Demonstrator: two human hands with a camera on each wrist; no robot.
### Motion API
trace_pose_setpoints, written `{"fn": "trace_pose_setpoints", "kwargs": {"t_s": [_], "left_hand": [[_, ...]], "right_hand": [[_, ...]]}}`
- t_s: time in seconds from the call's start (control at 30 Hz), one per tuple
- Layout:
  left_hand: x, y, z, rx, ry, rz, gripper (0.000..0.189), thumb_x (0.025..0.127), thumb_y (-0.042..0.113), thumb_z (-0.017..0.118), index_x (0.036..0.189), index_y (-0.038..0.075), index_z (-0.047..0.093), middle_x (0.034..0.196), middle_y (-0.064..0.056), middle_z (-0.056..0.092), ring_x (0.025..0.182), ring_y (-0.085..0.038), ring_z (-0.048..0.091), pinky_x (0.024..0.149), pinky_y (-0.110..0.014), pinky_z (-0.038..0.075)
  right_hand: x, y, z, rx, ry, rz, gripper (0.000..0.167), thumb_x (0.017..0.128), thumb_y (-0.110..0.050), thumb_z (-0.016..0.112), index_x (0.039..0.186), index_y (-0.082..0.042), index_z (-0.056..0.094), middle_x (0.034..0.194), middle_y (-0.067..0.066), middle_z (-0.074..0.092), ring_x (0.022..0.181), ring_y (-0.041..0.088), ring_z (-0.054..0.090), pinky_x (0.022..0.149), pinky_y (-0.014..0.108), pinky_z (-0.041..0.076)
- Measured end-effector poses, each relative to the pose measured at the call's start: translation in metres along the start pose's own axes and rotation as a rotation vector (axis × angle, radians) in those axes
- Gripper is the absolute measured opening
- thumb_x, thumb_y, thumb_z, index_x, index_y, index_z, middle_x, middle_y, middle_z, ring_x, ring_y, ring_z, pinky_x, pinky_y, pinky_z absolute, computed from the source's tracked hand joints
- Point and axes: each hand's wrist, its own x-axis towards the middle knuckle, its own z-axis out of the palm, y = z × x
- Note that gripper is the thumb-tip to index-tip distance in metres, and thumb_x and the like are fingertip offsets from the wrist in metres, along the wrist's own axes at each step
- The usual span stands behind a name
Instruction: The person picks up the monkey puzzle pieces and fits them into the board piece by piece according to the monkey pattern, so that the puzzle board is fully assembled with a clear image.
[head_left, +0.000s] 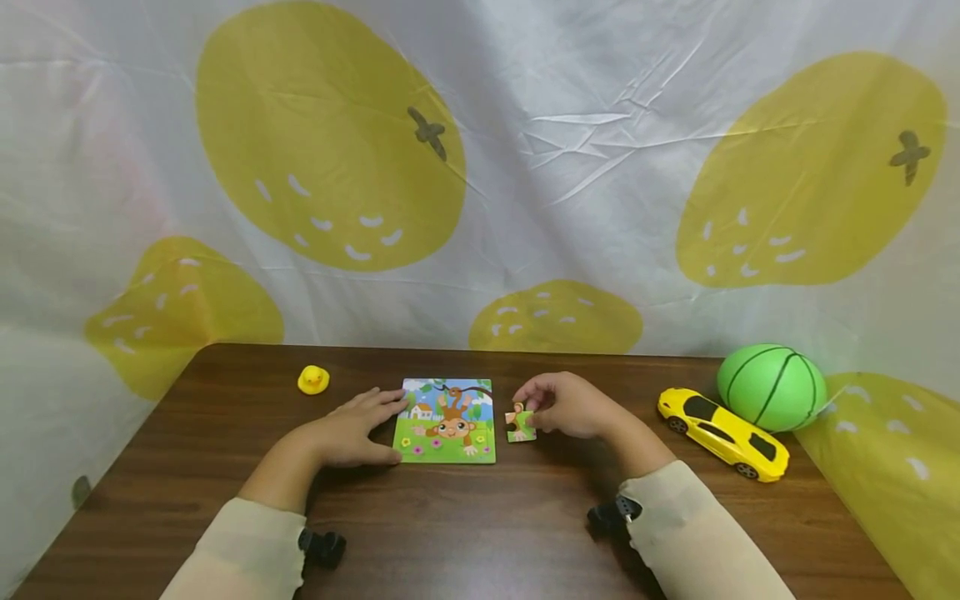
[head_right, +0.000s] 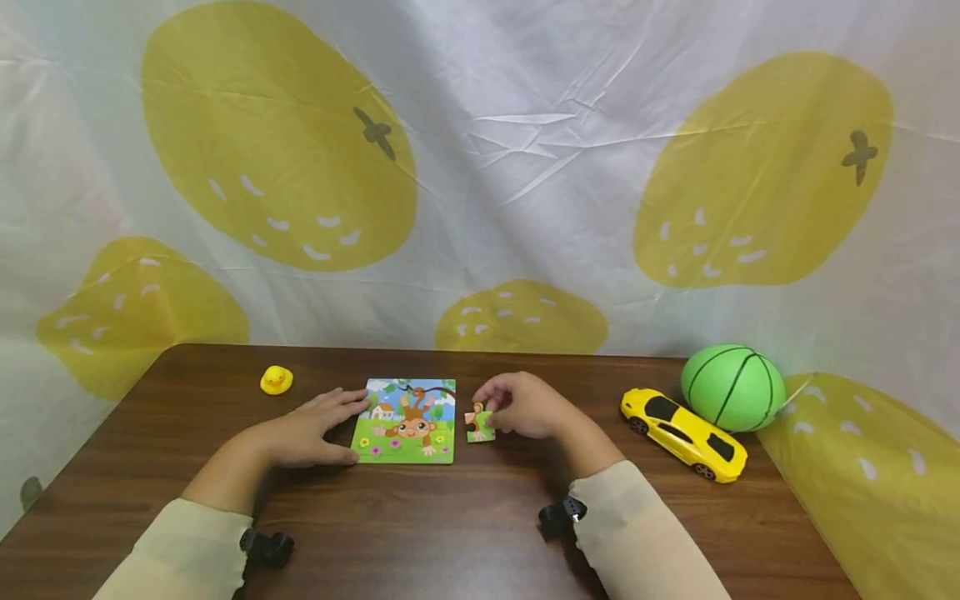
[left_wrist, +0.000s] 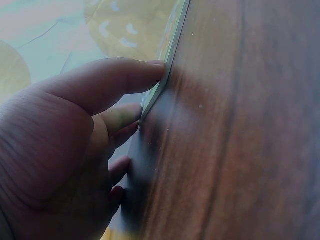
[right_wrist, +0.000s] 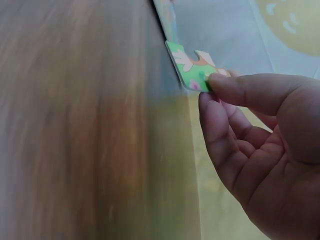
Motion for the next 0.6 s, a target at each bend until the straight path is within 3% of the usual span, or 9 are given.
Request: {"fn": "trace_pose_setpoints", "kwargs": {"t_s": [0.6], "left_hand": [[0.000, 0.002, 0.000, -0.011, -0.011, -0.010, 0.093, 0.091, 0.053, 0.076, 0.168, 0.017, 0.037, 0.180, -0.003, 0.024, 0.168, -0.043, 0.009, 0.130, -0.075, 0.012]], "right_hand": [[0.024, -0.034, 0.038, 0.100, -0.084, -0.063, 0.030, 0.092, -0.002, 0.078, 0.121, -0.008, 0.076, 0.094, 0.005, 0.072, 0.073, 0.013, 0.067, 0.071, 0.038, 0.063]]}}
